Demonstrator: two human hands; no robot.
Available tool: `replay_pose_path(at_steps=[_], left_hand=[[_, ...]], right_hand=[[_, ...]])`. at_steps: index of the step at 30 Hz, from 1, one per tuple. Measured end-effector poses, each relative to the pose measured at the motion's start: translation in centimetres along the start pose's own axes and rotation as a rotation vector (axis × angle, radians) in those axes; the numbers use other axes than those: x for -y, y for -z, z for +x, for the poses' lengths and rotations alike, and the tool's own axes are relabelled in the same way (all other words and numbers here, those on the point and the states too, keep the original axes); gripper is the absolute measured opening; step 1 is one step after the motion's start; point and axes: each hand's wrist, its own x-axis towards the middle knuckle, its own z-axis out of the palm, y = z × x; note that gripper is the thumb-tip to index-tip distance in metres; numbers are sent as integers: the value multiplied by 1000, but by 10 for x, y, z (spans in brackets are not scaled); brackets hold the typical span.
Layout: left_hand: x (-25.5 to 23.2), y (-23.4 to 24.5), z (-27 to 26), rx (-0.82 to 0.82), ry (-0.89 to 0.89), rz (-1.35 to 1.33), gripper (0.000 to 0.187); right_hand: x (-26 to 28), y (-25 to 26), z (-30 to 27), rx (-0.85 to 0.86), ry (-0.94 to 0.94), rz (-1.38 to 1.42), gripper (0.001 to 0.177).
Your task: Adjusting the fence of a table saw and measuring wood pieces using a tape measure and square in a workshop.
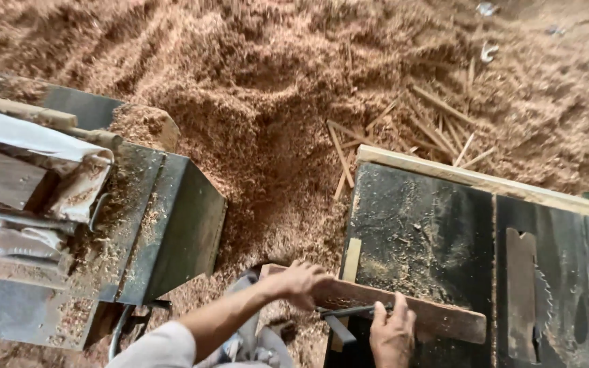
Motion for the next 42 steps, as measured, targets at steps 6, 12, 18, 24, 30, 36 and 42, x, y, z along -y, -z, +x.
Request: replay_pose_path(at_steps=[6, 12, 18, 24, 30, 36, 42], left_hand=[[49, -114, 60, -572, -270, 562, 129], [62, -141, 99, -916, -239, 840, 115], [49, -133, 98, -486, 58, 855, 112], [69, -142, 109, -730, -74, 830, 121], [66, -138, 110, -706, -50, 905, 127], [52, -135, 98, -717, -76, 872, 117], [59, -134, 107, -685, -104, 849, 112]], right_hand=[[-31, 18, 34, 35, 905, -180, 39], [-14, 43, 38, 36, 1197, -234, 28], [-14, 5, 14, -231, 964, -197, 31], [-6, -34, 4, -323, 438, -93, 33], [28, 46, 33, 469, 331, -27, 29], [20, 36, 77, 1168, 346, 565, 22], [17, 25, 66, 1155, 344, 765, 22]])
